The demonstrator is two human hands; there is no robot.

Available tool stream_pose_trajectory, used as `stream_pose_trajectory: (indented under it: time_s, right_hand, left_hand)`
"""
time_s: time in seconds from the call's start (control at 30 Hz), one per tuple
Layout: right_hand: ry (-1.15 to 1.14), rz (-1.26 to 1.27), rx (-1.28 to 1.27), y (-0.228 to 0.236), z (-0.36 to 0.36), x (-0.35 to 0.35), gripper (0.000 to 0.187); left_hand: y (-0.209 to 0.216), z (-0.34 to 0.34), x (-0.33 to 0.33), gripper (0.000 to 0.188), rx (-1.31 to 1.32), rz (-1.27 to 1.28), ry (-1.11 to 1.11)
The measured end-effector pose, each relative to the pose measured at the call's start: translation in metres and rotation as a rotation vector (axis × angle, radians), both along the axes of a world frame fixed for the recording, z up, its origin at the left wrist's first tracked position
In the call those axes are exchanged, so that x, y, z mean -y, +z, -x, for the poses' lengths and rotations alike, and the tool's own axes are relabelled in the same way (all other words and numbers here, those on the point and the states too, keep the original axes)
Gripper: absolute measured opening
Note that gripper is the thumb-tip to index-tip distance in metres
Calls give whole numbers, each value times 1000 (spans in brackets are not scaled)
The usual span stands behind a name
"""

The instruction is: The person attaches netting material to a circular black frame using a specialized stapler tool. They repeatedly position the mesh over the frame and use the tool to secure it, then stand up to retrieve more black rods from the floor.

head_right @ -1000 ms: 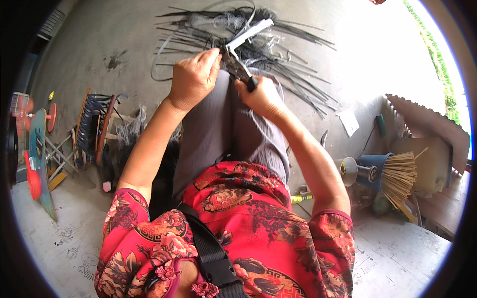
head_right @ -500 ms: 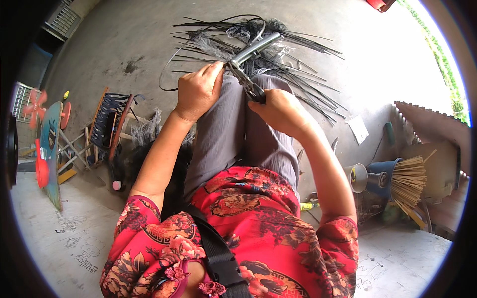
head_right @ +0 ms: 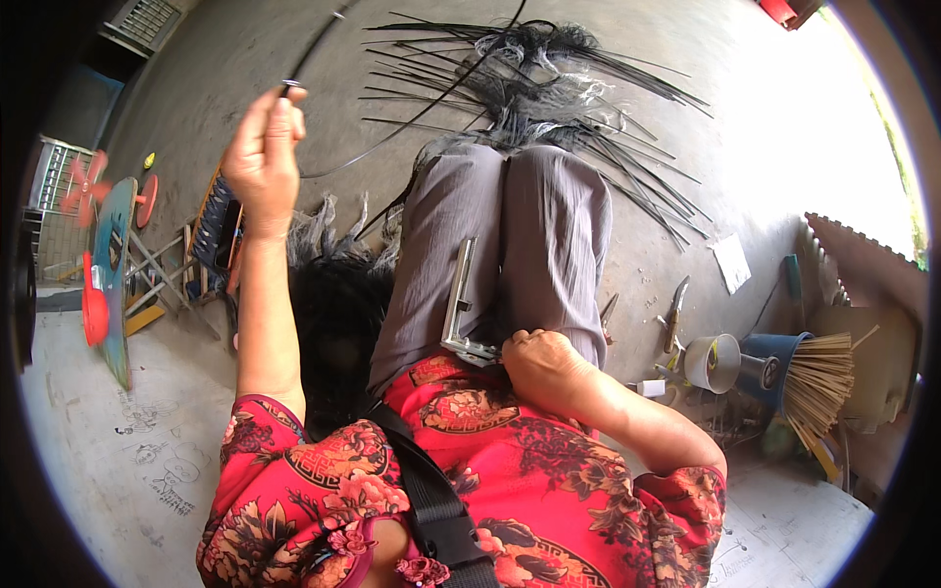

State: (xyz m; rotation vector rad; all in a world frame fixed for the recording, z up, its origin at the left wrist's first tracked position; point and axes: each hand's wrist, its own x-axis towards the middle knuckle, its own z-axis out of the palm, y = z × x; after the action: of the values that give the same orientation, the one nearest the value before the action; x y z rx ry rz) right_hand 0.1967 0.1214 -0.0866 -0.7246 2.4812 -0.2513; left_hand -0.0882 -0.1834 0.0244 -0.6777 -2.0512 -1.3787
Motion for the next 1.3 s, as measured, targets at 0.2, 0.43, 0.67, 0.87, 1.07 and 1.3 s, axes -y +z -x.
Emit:
stream_pose_trajectory:
  time_s: [0.2,0.43,0.67,0.87,1.07,1.3]
  right_hand:
    - [-111,106,102,14,26,13,31]
    - [-339,142,228,19,62,47,41]
    - [-349,244,277,24,88,67,38]
    - [-363,274,265,20,94,92,38]
    - [-388,235,261,23,103,100,35]
    - [-444,210,254,30,114,115,41]
  left_hand:
    - [-215,94,31,76,948,533,-213]
    - [-323,128,-3,72,1456,-15,-727]
    - [-351,158,42,30,1439,-249,-674]
    - [-349,175,71,29,1523,-627,-753]
    - [-372,193,84,39,1526,-787,-730]
    - [-340,209,76,61,1610,-1093,-1046]
